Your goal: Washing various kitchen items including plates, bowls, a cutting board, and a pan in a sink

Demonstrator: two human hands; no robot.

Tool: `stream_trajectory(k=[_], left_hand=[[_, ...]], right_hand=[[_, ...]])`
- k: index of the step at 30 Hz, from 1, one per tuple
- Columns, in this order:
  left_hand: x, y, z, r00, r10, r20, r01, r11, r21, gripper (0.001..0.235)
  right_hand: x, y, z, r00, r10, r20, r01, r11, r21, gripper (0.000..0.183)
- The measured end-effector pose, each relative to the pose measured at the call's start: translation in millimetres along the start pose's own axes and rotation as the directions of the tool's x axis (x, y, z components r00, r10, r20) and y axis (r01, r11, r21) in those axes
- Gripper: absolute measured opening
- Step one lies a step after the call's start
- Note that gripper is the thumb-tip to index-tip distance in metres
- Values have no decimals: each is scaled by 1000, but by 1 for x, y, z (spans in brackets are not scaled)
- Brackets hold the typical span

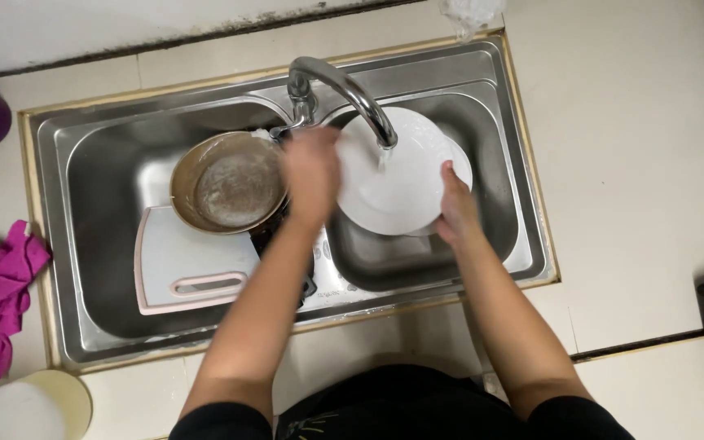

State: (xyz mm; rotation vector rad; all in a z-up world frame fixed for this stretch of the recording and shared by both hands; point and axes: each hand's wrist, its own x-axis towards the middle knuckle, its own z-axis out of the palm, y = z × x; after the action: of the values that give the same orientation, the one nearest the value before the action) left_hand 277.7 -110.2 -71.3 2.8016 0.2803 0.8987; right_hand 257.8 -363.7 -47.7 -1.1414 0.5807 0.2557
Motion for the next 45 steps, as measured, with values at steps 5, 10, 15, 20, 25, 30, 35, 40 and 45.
stream_trajectory(k=[5,10,15,20,25,30,35,40,45], left_hand=[[-50,82,-55,711,558,428,-424,826,-371,57],[-1,72,-50,509,538,671,-456,831,-320,72],[13,74,-19,761,315,567,-273,949,-160,81],[-33,109,-42,690,647,324,-504,752,-425,65],[-32,61,-63,623,649,436,-522,761,-386,65],[13,53,-78,842,204,500,-65,957,-282,76],[21,72,-6,660,-26,751,489,774,-402,48],[49,103,-39,610,-49,791,605,673,-425,47],[54,120,-70,454,-117,883,783,525,-333,62]], right_hand=[[-10,-8,28,996,-85,-15,86,991,100,47],[-10,-5,27,996,-89,29,88,995,45,47],[-25,-3,41,996,-5,85,5,1000,-1,51],[30,13,15,996,-61,66,60,998,6,54],[-22,-44,24,996,-83,-16,84,992,93,54],[2,-12,4,999,-44,8,43,994,104,53],[51,50,-34,913,309,266,-336,940,62,60],[43,45,-55,924,307,230,-278,949,-147,37],[51,-1,-61,990,-41,134,72,970,-232,32]])
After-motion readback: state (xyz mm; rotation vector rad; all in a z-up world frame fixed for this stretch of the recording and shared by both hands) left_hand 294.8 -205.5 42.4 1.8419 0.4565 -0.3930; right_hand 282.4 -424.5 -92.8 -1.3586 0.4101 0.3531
